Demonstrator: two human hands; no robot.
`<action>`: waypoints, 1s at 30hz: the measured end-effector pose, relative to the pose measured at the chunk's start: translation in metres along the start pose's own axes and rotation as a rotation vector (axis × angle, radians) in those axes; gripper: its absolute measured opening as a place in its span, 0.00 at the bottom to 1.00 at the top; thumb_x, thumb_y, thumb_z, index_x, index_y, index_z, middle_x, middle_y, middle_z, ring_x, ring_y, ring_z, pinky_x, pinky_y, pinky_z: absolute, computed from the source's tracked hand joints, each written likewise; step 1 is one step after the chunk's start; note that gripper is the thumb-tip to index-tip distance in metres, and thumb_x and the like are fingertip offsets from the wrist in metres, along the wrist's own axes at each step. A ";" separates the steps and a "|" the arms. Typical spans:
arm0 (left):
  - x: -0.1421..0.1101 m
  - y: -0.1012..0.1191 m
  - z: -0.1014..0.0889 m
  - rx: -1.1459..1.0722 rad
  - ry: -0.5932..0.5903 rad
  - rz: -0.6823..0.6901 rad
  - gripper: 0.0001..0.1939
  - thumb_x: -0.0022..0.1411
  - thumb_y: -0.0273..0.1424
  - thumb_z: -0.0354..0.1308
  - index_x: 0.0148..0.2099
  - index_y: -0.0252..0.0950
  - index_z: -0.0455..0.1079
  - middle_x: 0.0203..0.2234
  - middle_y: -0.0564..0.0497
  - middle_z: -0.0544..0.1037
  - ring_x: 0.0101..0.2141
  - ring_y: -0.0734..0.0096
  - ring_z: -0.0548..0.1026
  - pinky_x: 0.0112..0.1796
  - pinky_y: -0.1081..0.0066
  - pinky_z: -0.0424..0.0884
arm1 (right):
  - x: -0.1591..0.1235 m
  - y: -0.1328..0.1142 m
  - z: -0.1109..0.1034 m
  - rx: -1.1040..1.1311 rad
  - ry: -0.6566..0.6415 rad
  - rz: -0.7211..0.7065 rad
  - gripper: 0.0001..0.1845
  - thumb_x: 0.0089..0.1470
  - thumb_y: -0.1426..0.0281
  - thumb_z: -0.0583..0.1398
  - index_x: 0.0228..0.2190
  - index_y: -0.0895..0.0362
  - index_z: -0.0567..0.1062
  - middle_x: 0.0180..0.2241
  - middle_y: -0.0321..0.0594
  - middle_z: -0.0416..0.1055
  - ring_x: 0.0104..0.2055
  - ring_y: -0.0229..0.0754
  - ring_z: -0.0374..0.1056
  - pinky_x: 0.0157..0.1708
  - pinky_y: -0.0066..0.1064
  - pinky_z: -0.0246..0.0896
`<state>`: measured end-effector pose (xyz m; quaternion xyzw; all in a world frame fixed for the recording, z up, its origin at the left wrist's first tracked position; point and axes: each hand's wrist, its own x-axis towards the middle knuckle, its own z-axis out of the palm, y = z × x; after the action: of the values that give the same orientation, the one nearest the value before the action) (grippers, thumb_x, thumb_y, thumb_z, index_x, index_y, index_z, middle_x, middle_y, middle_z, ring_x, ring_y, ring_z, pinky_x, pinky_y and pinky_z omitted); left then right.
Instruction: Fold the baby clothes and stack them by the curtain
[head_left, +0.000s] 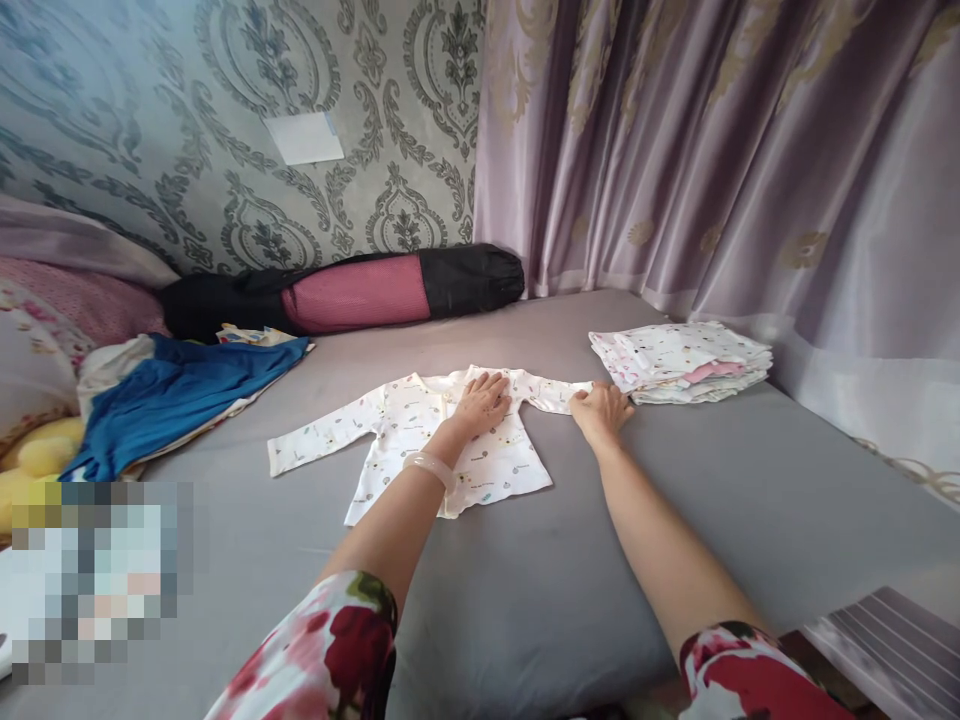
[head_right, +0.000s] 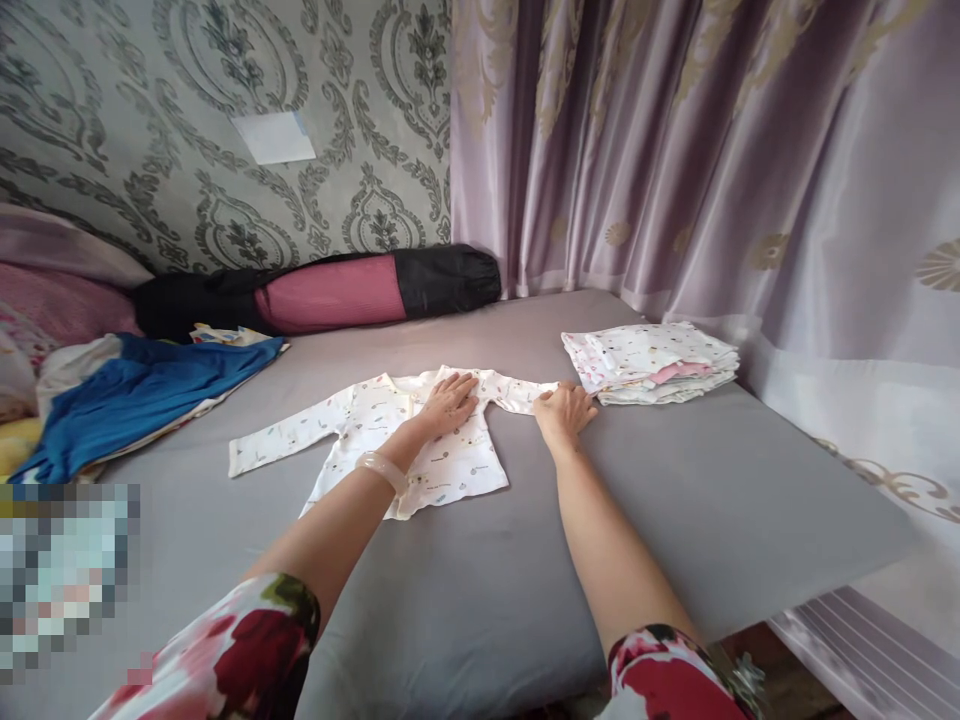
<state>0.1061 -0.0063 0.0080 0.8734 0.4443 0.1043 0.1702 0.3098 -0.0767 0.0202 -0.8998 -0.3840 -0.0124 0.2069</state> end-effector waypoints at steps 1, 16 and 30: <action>0.000 0.001 -0.002 -0.010 -0.024 -0.011 0.28 0.68 0.41 0.41 0.68 0.40 0.53 0.68 0.49 0.53 0.67 0.54 0.46 0.64 0.53 0.43 | 0.001 0.000 -0.001 0.020 -0.008 -0.003 0.18 0.55 0.68 0.54 0.45 0.62 0.75 0.48 0.54 0.70 0.54 0.57 0.62 0.51 0.46 0.54; 0.002 0.007 -0.014 -0.018 -0.187 -0.053 0.41 0.65 0.54 0.38 0.71 0.36 0.40 0.70 0.45 0.42 0.68 0.54 0.36 0.65 0.54 0.36 | 0.036 -0.043 -0.056 1.348 -0.411 0.218 0.05 0.59 0.71 0.54 0.30 0.54 0.67 0.20 0.28 0.67 0.25 0.35 0.67 0.32 0.31 0.68; 0.013 0.000 -0.016 0.031 -0.136 -0.018 0.42 0.59 0.59 0.46 0.68 0.42 0.50 0.69 0.40 0.48 0.66 0.37 0.44 0.60 0.40 0.45 | 0.015 -0.115 -0.057 1.307 -0.465 0.212 0.08 0.59 0.73 0.55 0.28 0.57 0.69 0.19 0.32 0.68 0.23 0.36 0.68 0.28 0.30 0.70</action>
<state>0.1084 0.0080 0.0231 0.8771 0.4409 0.0364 0.1871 0.2480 -0.0172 0.1172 -0.6029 -0.2575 0.4341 0.6179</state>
